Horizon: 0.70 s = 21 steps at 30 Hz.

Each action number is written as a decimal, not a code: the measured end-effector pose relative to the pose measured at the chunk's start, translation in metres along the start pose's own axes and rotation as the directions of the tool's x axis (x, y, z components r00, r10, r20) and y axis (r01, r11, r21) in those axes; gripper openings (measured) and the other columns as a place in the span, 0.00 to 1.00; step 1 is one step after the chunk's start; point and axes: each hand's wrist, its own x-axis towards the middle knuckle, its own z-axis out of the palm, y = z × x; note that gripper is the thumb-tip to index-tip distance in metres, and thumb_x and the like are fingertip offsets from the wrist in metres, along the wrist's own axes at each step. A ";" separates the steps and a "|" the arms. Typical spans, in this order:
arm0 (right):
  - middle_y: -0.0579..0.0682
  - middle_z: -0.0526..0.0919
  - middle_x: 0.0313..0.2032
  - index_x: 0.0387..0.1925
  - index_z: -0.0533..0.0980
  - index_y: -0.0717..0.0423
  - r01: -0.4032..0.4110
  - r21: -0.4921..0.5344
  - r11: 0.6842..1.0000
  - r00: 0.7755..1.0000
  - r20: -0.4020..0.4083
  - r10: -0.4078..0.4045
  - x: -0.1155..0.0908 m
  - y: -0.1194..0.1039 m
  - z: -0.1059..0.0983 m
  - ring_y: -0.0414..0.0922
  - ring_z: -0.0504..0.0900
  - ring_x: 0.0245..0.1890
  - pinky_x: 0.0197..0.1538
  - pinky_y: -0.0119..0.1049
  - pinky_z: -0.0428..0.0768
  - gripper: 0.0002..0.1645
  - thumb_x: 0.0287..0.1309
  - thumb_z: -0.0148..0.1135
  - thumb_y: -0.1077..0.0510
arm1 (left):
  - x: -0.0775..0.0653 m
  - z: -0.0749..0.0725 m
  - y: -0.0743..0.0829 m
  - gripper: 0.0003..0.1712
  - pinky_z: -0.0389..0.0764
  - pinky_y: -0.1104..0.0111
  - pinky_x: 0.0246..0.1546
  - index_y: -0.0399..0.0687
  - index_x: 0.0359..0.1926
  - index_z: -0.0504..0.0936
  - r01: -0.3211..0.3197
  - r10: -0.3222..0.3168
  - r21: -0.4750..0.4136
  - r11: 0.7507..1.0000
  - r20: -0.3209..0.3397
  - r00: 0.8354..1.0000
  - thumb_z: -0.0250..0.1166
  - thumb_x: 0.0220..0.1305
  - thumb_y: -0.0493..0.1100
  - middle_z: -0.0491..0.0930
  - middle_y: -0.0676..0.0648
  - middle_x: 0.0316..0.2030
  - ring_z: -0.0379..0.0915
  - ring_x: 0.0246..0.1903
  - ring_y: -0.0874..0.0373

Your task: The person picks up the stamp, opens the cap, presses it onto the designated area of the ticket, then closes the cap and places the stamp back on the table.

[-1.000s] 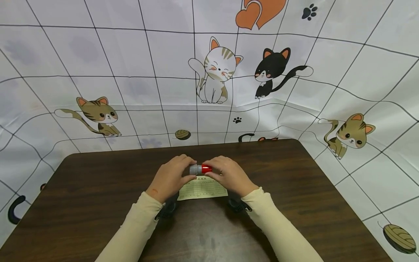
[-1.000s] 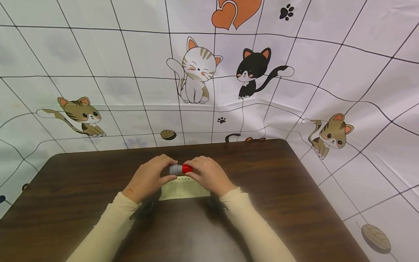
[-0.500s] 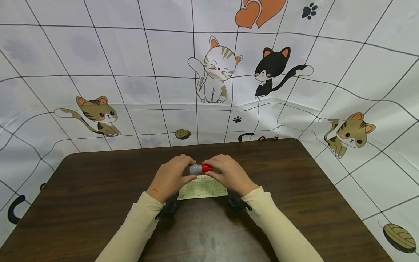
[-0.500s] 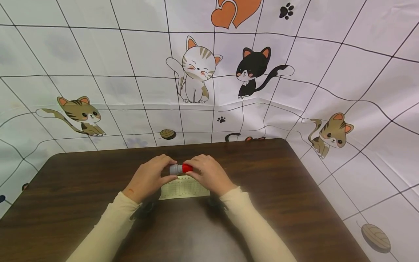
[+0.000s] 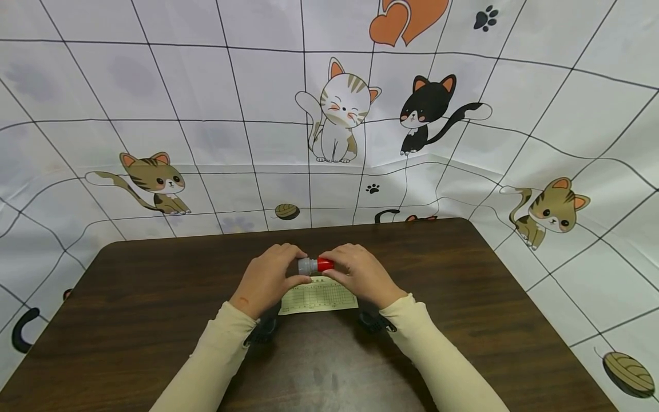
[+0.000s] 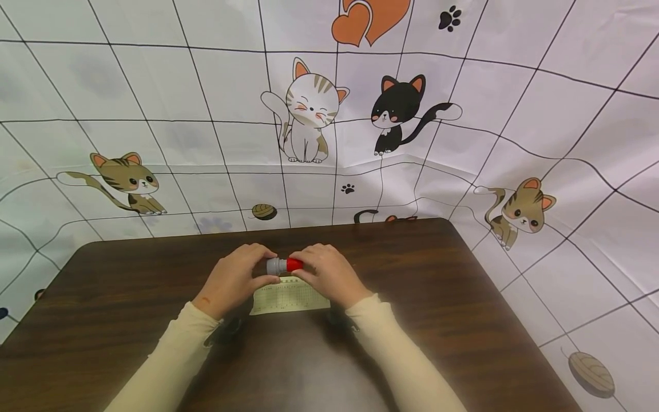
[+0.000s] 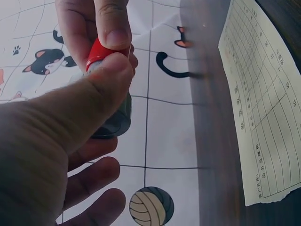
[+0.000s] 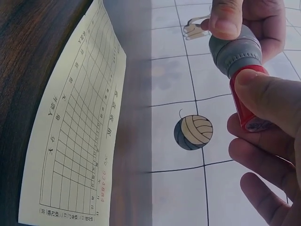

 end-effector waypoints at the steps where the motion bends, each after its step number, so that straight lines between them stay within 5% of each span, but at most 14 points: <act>1: 0.46 0.88 0.45 0.54 0.85 0.51 0.000 0.002 1.000 1.000 -0.002 0.000 0.000 0.000 0.000 0.45 0.84 0.48 0.56 0.45 0.81 0.19 0.62 0.74 0.54 | 0.000 0.000 0.000 0.27 0.86 0.56 0.43 0.47 0.53 0.85 0.002 -0.002 0.001 1.000 -0.001 1.000 0.80 0.56 0.53 0.86 0.47 0.47 0.82 0.46 0.52; 21: 0.47 0.89 0.45 0.54 0.85 0.51 0.001 0.003 1.000 1.000 -0.002 -0.001 -0.001 0.001 0.000 0.45 0.85 0.46 0.55 0.45 0.81 0.19 0.62 0.74 0.54 | -0.001 0.001 -0.001 0.27 0.86 0.56 0.44 0.47 0.52 0.84 0.003 -0.003 -0.012 1.000 0.007 1.000 0.80 0.57 0.54 0.86 0.48 0.48 0.83 0.45 0.53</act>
